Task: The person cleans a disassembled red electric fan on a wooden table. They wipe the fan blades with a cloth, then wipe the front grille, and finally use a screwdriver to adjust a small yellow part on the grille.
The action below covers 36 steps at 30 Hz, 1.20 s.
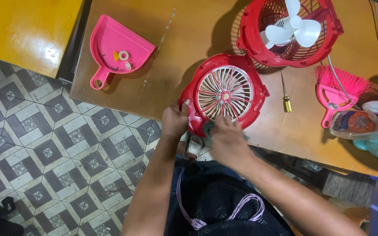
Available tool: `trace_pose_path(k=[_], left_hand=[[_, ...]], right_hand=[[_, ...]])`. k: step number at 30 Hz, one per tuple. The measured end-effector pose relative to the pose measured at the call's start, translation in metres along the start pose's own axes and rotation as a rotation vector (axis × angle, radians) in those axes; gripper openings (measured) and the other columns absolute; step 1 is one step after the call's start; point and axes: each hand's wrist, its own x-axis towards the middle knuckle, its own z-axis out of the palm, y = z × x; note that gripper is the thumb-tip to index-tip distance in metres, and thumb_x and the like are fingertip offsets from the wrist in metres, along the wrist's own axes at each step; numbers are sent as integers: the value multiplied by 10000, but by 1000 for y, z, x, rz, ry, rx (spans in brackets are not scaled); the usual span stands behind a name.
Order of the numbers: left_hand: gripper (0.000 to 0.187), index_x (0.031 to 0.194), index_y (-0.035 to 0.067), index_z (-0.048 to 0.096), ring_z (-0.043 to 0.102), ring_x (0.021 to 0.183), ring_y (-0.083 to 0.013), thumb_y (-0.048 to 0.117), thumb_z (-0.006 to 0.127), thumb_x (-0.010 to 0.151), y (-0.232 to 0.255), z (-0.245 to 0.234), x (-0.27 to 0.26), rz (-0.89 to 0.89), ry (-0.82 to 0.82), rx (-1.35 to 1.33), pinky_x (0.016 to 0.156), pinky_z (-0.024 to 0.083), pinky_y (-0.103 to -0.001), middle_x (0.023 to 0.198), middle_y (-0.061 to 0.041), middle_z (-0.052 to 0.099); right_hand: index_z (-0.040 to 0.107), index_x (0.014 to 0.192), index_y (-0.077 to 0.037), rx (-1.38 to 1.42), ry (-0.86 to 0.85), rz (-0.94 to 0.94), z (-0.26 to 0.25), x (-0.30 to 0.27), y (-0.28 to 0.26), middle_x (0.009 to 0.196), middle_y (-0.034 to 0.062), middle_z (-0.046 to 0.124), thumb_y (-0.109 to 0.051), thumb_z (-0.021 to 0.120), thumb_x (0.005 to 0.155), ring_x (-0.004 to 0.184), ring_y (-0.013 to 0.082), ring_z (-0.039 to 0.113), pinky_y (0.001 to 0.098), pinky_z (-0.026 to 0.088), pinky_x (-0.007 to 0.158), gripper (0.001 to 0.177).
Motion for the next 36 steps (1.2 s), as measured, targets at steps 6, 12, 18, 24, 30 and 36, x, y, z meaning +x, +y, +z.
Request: trace_pose_path(k=[6,12,18,24,30,36], left_hand=[[361,982,6,719,685,871,-483,353,619,971,2,-2,2,-4,7,38,722,537,-519,865,-306,684],[419,931,-11,704,668,866,-498,384,580,992,-1,-5,1,21,-28,15,727,522,-526,854,-301,679],[576,893,-44,672,682,731,-459,441,400,1044,-9,-5,3,-83,-60,-154,736,522,-508,741,-291,654],[712,813,-54,675,661,738,-476,484,292,1082,-17,-4,5,-161,-85,-112,757,511,-505,720,-295,658],[537,975,-15,690,627,853,-526,448,429,1050,-18,-1,6,41,6,-53,732,503,-534,834,-310,647],[503,1048,12,721,669,852,-491,423,431,1034,-9,-3,4,-36,-15,-61,768,508,-523,843,-307,678]], right_hand=[[715,872,49,8,-3,-55,11,23,-18,1090,197,563,-79,626,707,1056,340,508,450,435,899,227],[713,1100,29,12,-83,-39,-5,-1,17,1167,184,553,-76,635,719,1121,347,507,456,424,987,403],[642,1294,59,368,309,2,-2,28,13,1200,242,518,-102,629,866,1170,372,513,448,430,1026,457],[685,980,31,177,248,-193,18,62,-24,1142,188,551,-19,606,796,1149,378,515,477,427,978,206],[696,857,20,99,20,-351,6,49,-12,1050,168,555,-48,648,700,1096,347,517,461,407,889,178],[707,838,23,-39,-47,-339,-1,22,-13,1068,154,578,-60,654,671,1123,324,520,429,410,915,194]])
